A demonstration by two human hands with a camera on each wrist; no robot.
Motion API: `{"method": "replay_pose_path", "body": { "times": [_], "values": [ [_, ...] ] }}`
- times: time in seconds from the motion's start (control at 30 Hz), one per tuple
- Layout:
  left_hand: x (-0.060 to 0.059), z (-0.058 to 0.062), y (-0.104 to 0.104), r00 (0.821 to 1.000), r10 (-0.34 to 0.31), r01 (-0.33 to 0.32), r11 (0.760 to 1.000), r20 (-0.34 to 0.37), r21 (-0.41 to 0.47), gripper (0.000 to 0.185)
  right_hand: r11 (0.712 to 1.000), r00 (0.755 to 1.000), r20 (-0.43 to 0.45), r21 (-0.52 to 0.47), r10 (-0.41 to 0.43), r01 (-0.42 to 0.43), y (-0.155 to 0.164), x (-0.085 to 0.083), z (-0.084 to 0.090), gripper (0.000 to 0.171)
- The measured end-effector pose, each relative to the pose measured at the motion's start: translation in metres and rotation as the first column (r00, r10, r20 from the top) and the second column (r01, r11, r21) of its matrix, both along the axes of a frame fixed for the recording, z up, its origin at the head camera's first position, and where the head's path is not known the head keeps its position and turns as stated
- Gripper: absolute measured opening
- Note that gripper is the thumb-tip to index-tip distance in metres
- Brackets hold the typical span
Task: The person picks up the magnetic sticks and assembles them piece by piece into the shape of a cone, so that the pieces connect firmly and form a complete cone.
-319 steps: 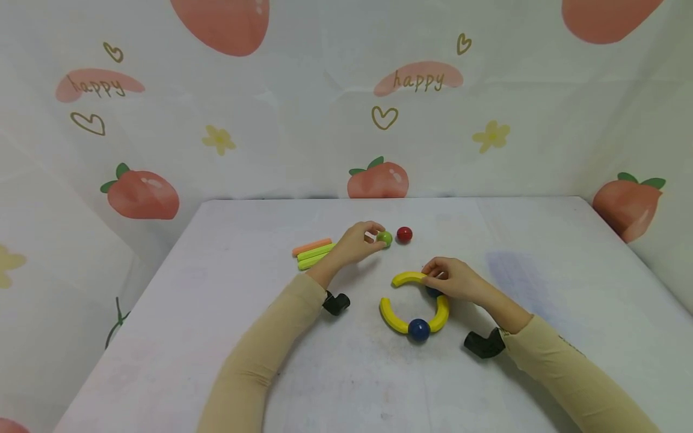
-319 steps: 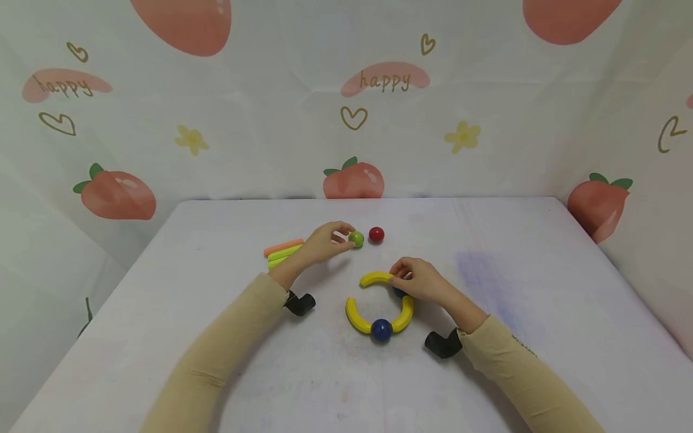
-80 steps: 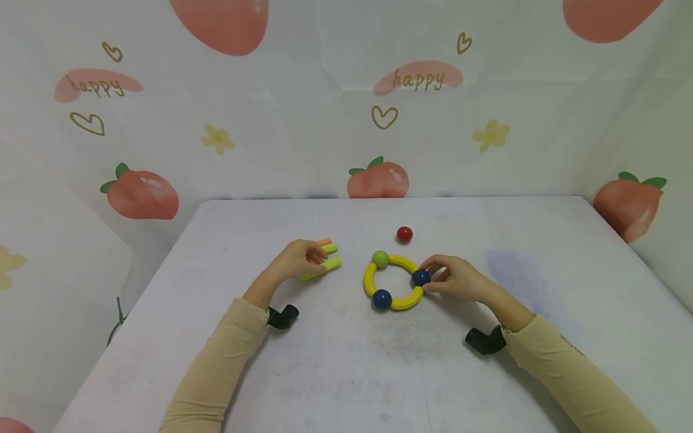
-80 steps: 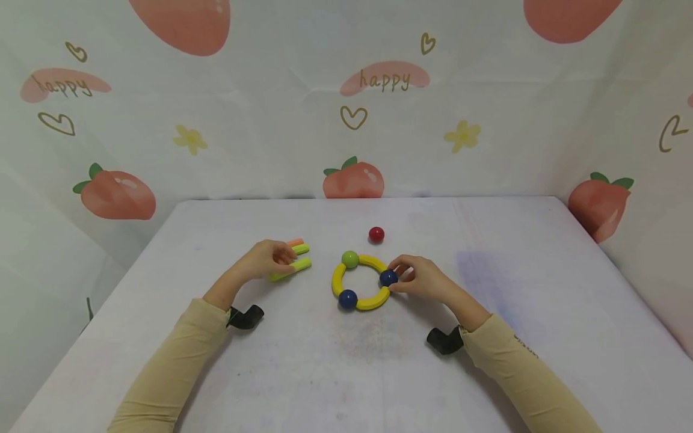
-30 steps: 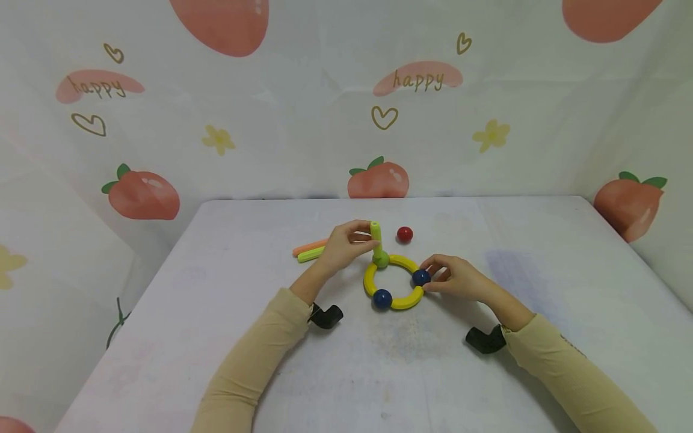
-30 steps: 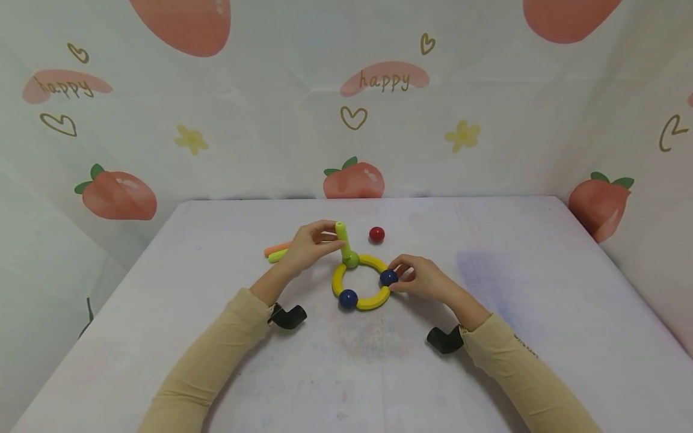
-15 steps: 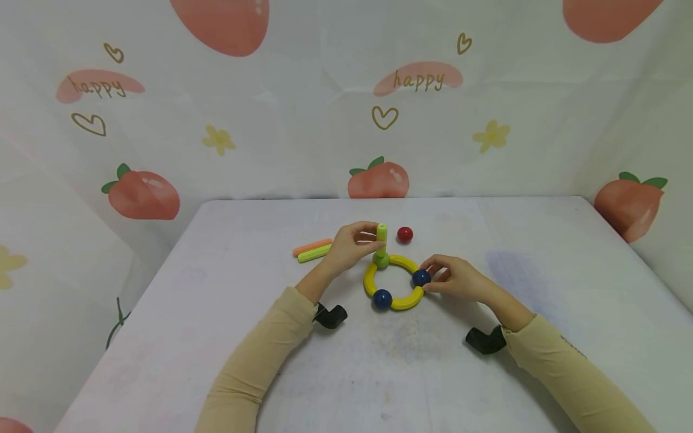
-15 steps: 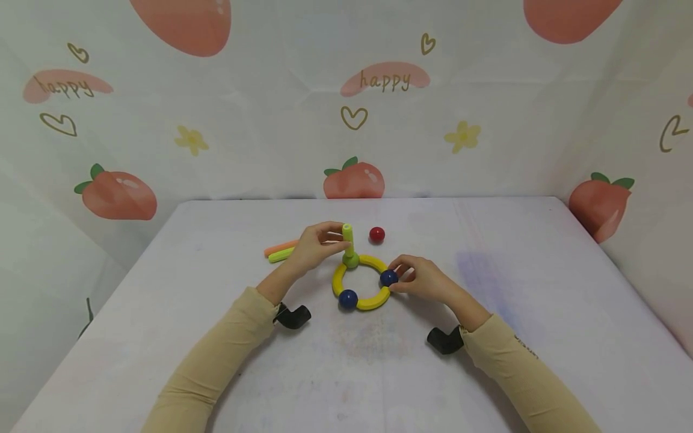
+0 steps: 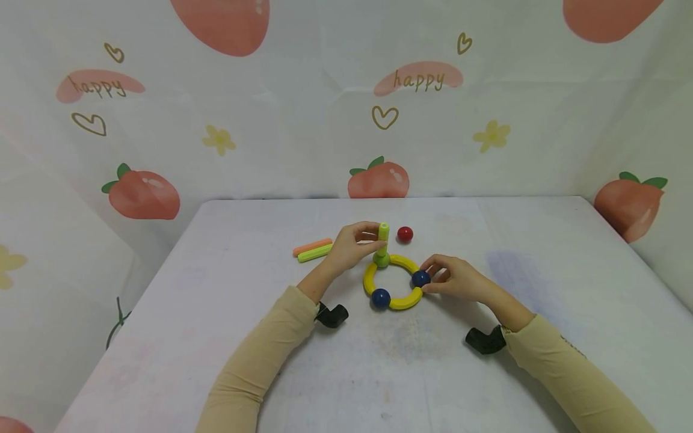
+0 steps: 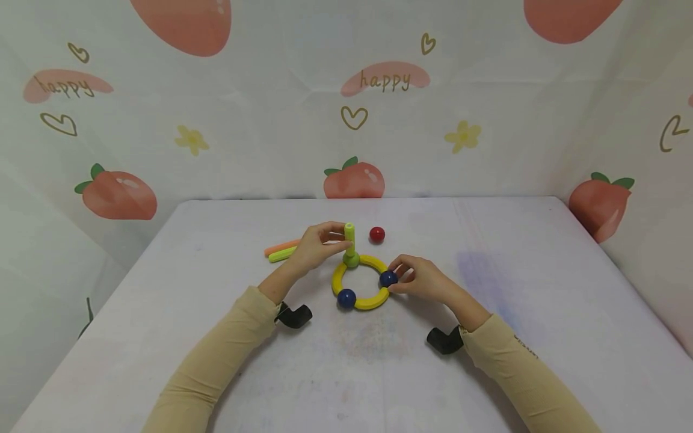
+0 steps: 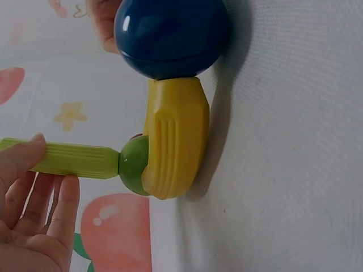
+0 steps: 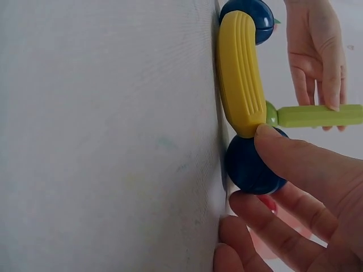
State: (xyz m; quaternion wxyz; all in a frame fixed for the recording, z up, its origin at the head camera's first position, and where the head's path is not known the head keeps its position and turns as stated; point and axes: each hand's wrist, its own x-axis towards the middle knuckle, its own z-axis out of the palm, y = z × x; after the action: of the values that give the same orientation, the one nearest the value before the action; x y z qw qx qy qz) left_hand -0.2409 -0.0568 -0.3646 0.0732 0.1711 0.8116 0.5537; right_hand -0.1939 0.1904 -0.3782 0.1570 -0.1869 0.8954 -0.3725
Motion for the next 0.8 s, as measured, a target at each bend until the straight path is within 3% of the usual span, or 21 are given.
{"method": "replay_pose_path", "body": {
  "times": [0.47, 0.8],
  "values": [
    [-0.002, -0.004, -0.003, 1.0, 0.011, -0.011, 1.0, 0.02, -0.005, 0.036, 1.0, 0.999, -0.025, 0.0, 0.024, -0.024, -0.002, 0.002, 0.001, 0.033],
    [-0.004, -0.003, -0.029, 0.999, 0.046, -0.046, 0.999, -0.001, -0.012, 0.036, 1.0, 0.999, -0.022, 0.0, 0.023, -0.023, -0.003, 0.003, 0.0, 0.033]
  ]
}}
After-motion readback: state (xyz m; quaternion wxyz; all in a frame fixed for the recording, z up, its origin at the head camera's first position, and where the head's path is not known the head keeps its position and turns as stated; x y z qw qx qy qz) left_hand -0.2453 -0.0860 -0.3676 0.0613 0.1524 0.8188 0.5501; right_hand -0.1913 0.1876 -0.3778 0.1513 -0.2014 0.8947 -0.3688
